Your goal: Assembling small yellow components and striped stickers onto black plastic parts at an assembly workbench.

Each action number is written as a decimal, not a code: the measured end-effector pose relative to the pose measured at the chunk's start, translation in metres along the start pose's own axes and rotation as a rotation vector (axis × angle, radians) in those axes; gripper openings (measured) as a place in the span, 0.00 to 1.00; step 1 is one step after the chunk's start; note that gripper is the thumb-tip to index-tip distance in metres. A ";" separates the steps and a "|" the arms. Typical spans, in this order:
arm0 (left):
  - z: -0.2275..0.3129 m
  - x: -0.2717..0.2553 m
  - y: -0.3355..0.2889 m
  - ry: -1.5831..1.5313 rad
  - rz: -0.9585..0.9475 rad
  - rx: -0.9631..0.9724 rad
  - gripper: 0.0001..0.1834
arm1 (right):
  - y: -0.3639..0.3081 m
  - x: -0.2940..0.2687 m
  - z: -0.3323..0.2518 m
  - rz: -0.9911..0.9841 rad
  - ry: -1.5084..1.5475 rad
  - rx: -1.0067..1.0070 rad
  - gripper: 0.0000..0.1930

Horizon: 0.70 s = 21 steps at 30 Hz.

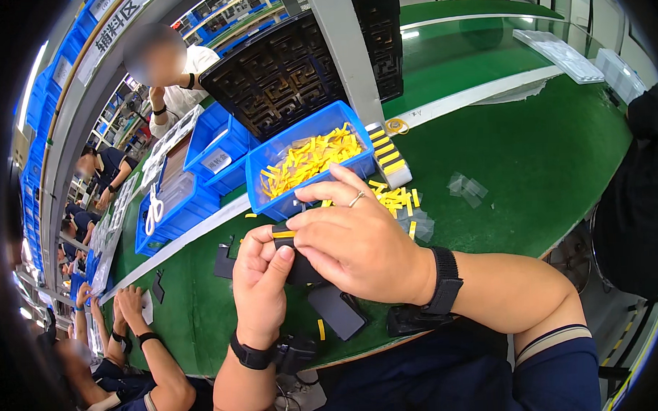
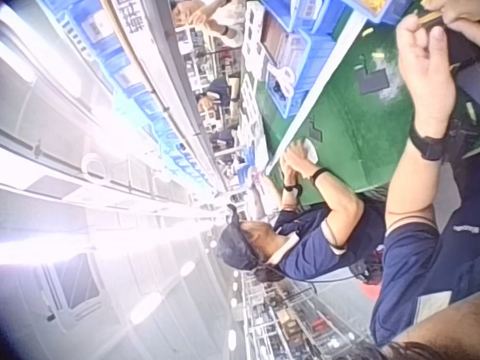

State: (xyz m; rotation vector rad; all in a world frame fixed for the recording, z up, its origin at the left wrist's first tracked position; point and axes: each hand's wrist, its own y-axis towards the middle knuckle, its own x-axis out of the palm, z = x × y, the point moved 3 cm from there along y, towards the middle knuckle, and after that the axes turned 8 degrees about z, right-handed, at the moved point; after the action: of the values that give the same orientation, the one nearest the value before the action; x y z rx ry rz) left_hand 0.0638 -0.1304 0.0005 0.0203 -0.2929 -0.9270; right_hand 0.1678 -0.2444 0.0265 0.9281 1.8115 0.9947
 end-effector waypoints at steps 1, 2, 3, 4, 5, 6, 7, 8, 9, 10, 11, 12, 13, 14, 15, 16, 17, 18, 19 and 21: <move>0.001 0.000 -0.002 0.166 0.006 0.079 0.12 | 0.000 -0.001 0.002 0.006 0.008 0.033 0.06; 0.002 0.001 -0.004 0.333 0.009 0.159 0.14 | 0.001 -0.003 0.003 0.015 0.010 0.060 0.06; 0.002 0.002 -0.005 0.334 0.006 0.158 0.14 | 0.002 -0.004 0.004 0.016 0.014 0.067 0.06; 0.002 0.004 -0.006 0.411 -0.002 0.199 0.15 | 0.003 -0.004 0.004 -0.013 0.093 0.090 0.05; 0.002 0.005 -0.007 0.488 -0.009 0.239 0.17 | 0.004 -0.004 0.004 -0.036 0.167 0.113 0.05; 0.002 0.006 -0.007 0.480 -0.019 0.260 0.19 | 0.004 -0.003 0.002 -0.077 0.204 0.124 0.05; 0.002 0.006 -0.006 0.448 -0.006 0.270 0.19 | 0.005 -0.003 0.001 -0.082 0.208 0.114 0.05; 0.003 0.005 -0.005 0.468 -0.005 0.245 0.19 | 0.006 -0.005 0.000 0.000 0.157 0.079 0.05; 0.003 0.004 -0.004 0.488 -0.004 0.220 0.19 | 0.006 -0.006 -0.001 0.066 0.098 0.055 0.05; 0.003 0.004 -0.003 0.397 -0.004 0.196 0.16 | 0.006 -0.009 0.000 0.141 0.052 0.080 0.06; 0.004 0.003 -0.003 0.399 -0.014 0.208 0.16 | 0.005 -0.011 0.003 0.159 0.047 0.153 0.06; 0.004 0.003 -0.003 0.271 -0.021 0.155 0.15 | 0.004 -0.009 0.006 0.139 0.076 0.231 0.06; 0.004 0.003 -0.003 0.143 -0.029 0.101 0.13 | 0.004 -0.009 0.010 0.129 0.091 0.322 0.05; 0.004 0.003 -0.002 0.137 -0.028 0.110 0.12 | 0.003 -0.008 0.010 0.123 0.098 0.313 0.05; 0.004 0.004 -0.002 0.137 -0.032 0.110 0.12 | 0.002 -0.005 0.011 0.093 0.155 0.366 0.04; 0.004 0.004 -0.002 0.126 -0.033 0.118 0.12 | 0.000 -0.003 0.013 0.053 0.204 0.420 0.03; 0.004 0.005 -0.002 0.116 -0.031 0.126 0.12 | -0.001 -0.003 0.013 0.061 0.213 0.420 0.03; 0.003 0.005 -0.002 0.116 -0.029 0.126 0.12 | -0.002 -0.002 0.013 0.049 0.221 0.423 0.03; 0.003 0.005 -0.002 0.148 -0.008 0.133 0.12 | -0.003 -0.001 0.014 0.041 0.223 0.431 0.03; 0.002 0.006 -0.004 0.180 0.010 0.141 0.12 | -0.002 0.000 0.014 0.041 0.167 0.355 0.03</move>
State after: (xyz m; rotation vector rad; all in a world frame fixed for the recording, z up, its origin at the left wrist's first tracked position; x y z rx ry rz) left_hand 0.0635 -0.1372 0.0028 0.2308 -0.1906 -0.8864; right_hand 0.1797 -0.2416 0.0197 1.1258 2.1632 0.8072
